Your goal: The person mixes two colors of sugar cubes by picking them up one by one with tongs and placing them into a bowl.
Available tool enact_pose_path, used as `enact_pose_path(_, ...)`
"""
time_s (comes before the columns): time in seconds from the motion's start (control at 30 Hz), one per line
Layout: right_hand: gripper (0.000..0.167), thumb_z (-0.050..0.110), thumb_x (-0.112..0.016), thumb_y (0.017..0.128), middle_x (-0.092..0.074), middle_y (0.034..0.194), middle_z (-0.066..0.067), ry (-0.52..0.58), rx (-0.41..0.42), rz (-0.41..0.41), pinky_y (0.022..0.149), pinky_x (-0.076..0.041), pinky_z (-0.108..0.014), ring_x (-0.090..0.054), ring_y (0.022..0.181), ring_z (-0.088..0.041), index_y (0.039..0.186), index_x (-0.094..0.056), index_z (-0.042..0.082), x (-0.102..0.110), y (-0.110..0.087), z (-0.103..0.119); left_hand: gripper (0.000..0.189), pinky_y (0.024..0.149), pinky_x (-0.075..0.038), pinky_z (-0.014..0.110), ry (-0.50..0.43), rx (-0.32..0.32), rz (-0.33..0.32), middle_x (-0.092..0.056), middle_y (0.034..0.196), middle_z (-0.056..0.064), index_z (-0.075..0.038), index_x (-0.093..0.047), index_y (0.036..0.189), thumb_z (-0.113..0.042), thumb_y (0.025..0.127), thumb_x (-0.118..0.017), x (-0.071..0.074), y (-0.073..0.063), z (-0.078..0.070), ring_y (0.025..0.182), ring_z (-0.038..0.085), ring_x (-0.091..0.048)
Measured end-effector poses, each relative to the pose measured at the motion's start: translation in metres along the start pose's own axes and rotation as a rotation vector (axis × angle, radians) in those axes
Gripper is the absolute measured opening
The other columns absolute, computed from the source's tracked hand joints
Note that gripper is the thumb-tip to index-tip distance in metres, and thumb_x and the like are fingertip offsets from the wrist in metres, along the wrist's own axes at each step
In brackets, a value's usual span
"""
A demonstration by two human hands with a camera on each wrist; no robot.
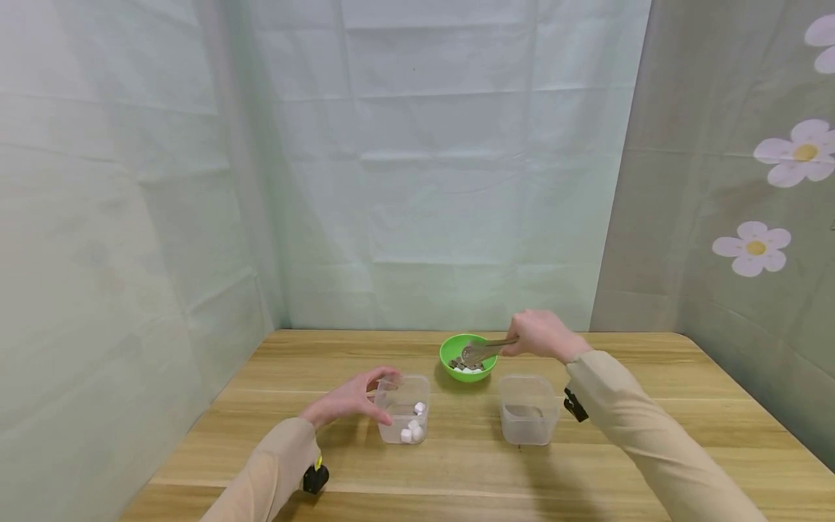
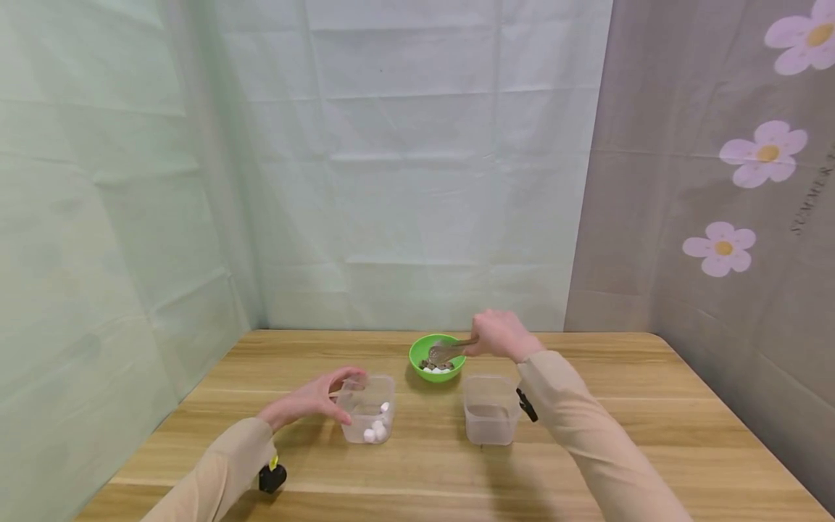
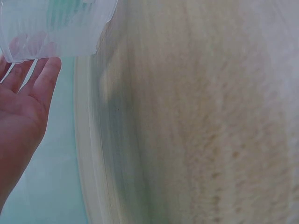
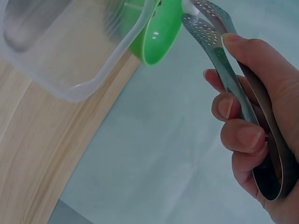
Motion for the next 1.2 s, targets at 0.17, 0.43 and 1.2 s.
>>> enact_pose_path(0.17, 0.017, 0.025, -0.073, 0.075, -0.039, 0.046, 0.012, -0.022, -0.031, 0.014, 0.04, -0.02, -0.018, -0.024, 0.043, -0.003, 0.062, -0.069, 0.014, -0.0019, -0.0005, -0.0041, 0.08, 0.095, -0.03, 0.046, 0.003, 0.0, 0.0, -0.043, 0.128, 0.005, -0.006, -0.037, 0.134, -0.018, 0.067, -0.08, -0.0001, 0.0001, 0.0009, 0.117, 0.027, -0.037)
enact_pose_path(0.43, 0.015, 0.024, -0.073, 0.075, -0.05, 0.051, 0.012, -0.021, -0.041, 0.02, 0.04, -0.028, -0.02, -0.033, 0.044, -0.005, 0.064, -0.07, 0.015, -0.0034, -0.0019, -0.0075, 0.08, 0.094, -0.031, 0.044, -0.001, 0.004, 0.004, -0.044, 0.127, 0.006, -0.006, -0.037, 0.133, -0.018, 0.067, -0.08, -0.0004, 0.0003, -0.0004, 0.117, 0.027, -0.037)
enact_pose_path(1.2, 0.022, 0.028, -0.073, 0.075, -0.039, 0.044, 0.012, -0.036, -0.062, 0.037, 0.039, -0.02, -0.018, -0.024, 0.042, -0.004, 0.059, -0.066, 0.015, -0.0052, 0.001, -0.0069, 0.081, 0.094, -0.031, 0.046, -0.013, 0.002, 0.007, -0.042, 0.129, 0.01, -0.004, -0.036, 0.134, -0.017, 0.067, -0.08, 0.0003, 0.0016, 0.0014, 0.118, 0.031, -0.035)
Point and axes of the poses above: each hand's wrist, its own y-axis towards the middle knuckle, its own x-axis out of the back of the hand, z = x × y, the point moved 4 cm from there along y, towards the middle knuckle
